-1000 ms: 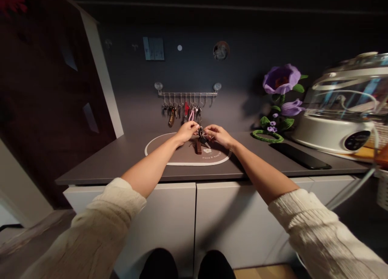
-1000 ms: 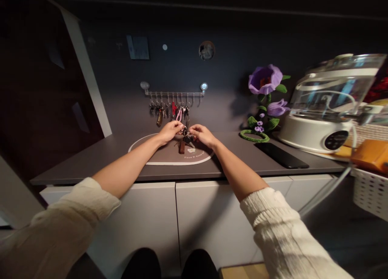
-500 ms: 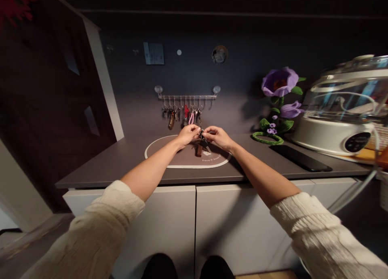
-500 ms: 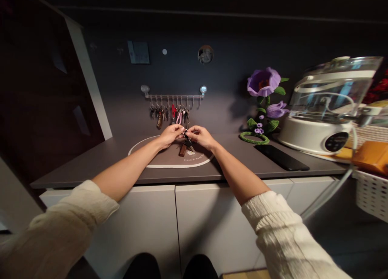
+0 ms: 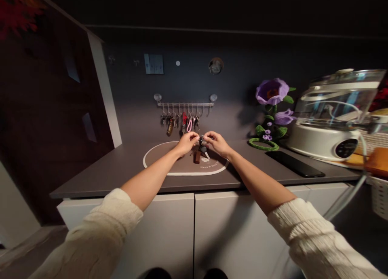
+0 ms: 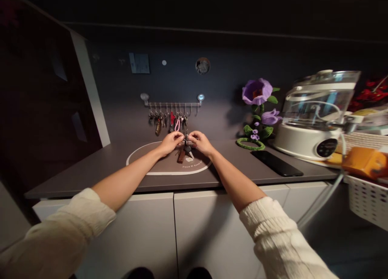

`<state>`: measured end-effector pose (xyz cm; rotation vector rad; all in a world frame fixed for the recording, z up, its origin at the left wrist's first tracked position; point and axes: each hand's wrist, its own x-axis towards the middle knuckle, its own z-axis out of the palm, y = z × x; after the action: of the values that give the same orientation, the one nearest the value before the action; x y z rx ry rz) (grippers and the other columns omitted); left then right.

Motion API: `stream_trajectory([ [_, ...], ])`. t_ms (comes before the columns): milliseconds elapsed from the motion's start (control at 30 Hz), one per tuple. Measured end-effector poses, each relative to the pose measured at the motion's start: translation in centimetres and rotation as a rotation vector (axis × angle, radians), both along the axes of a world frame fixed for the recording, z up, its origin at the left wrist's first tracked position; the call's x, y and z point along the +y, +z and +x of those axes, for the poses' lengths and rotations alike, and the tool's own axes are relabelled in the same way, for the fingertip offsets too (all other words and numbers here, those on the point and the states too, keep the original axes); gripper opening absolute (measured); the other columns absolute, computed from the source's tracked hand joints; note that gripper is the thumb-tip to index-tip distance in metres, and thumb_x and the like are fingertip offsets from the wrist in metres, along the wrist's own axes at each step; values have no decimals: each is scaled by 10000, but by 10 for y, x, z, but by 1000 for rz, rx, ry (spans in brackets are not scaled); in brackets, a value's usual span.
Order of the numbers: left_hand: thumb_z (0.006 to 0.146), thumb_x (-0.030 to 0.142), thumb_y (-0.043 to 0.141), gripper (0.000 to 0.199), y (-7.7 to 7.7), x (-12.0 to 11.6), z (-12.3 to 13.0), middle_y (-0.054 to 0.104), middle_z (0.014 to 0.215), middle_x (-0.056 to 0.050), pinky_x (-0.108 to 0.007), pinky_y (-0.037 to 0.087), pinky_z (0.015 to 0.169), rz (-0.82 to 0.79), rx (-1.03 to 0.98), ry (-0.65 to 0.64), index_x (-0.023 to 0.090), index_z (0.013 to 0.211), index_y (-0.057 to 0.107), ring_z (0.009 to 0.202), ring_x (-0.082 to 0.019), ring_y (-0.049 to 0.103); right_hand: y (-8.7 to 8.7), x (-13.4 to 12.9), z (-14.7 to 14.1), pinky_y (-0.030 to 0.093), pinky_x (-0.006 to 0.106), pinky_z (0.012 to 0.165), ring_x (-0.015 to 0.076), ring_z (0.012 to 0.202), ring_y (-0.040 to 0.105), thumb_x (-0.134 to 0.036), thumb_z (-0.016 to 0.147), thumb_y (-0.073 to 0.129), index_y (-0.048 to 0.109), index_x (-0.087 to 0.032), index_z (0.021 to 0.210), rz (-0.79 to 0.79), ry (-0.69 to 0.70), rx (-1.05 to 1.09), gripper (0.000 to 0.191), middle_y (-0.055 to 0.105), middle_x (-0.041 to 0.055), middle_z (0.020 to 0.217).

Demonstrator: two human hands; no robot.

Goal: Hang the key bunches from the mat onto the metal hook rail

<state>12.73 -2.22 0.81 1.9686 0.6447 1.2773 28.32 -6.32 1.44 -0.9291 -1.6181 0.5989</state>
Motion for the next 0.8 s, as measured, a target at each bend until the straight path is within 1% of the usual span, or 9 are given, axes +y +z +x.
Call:
stream_trajectory([
  [167,790,195,452,112,-2,6,-1,591,791,-26,-244,430,705,186,74,186,140,791,549,729,-113,533,-1,7,3,409,230,637,97,661,467,-387,695,575,506,-174,735,34,-28,13,228,509,-22,696],
  [267,805,193,423,141,-3,9,-2,596,786,-33,-257,418,723,256,126,272,143,790,553,740,-125,536,4,13,4,416,246,716,100,728,499,-387,699,574,484,-175,742,33,-3,69,234,545,-7,761],
  [367,811,187,398,163,-5,11,-3,594,767,-35,-258,409,708,292,170,336,146,780,553,729,-132,531,17,17,4,434,258,714,94,728,519,-395,701,575,452,-180,752,-37,20,155,253,561,2,826],
  [467,812,178,387,175,-7,13,-3,596,764,-36,-259,402,714,324,202,378,151,768,554,735,-137,528,33,23,3,441,231,619,81,667,523,-378,725,558,433,-187,770,-111,-29,193,233,564,-1,843],
  [600,816,184,381,190,-9,14,-4,603,772,-40,-265,397,727,334,225,413,157,763,561,753,-143,532,56,38,3,403,184,513,63,540,500,-319,784,495,425,-184,758,-146,-116,218,154,546,-18,694],
  [800,821,191,374,206,-9,12,-3,605,774,-46,-265,398,723,329,245,439,159,759,568,760,-148,535,79,60,2,427,208,497,65,446,480,-213,819,432,445,-158,729,-217,-199,378,106,508,-16,556],
])
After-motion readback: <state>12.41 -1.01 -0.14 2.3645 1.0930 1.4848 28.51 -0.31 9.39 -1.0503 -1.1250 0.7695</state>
